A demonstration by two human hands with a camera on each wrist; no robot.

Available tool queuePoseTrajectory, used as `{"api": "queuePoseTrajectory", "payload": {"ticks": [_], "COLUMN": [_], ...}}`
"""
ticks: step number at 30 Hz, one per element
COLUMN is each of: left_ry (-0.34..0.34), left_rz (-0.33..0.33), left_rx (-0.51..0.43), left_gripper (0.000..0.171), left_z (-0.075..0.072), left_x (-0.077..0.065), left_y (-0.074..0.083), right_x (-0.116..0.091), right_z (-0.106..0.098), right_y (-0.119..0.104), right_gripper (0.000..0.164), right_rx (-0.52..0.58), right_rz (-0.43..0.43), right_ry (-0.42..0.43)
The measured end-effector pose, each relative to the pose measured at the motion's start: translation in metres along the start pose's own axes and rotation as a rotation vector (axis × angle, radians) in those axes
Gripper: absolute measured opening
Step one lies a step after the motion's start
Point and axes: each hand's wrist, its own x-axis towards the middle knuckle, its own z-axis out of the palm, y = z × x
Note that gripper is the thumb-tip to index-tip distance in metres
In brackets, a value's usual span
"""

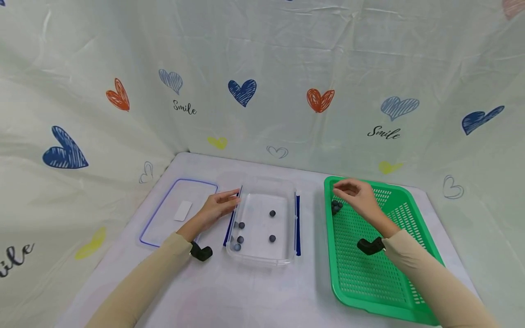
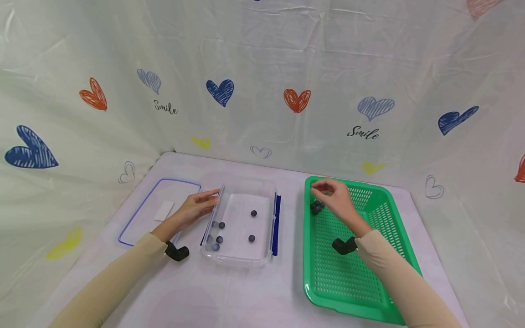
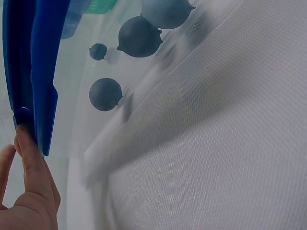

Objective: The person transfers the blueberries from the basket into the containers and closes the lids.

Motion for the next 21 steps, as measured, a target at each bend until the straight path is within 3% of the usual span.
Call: {"api": "queuePoseTrajectory", "payload": {"ticks": [21], "left_ry": [0.007], "left_rz": [0.010], "left_rx": [-0.033], "left_gripper": [0.054], "left_z": [0.001], "left_x": [0.001], "left_y": [-0.002], "right_x": [-0.012], "right_z": [-0.011], "right_y": [0.036], "right_gripper": [0.023], "right_rx": [-0.157], "right_rz": [-0.026], "right_ry": [0.054]}}
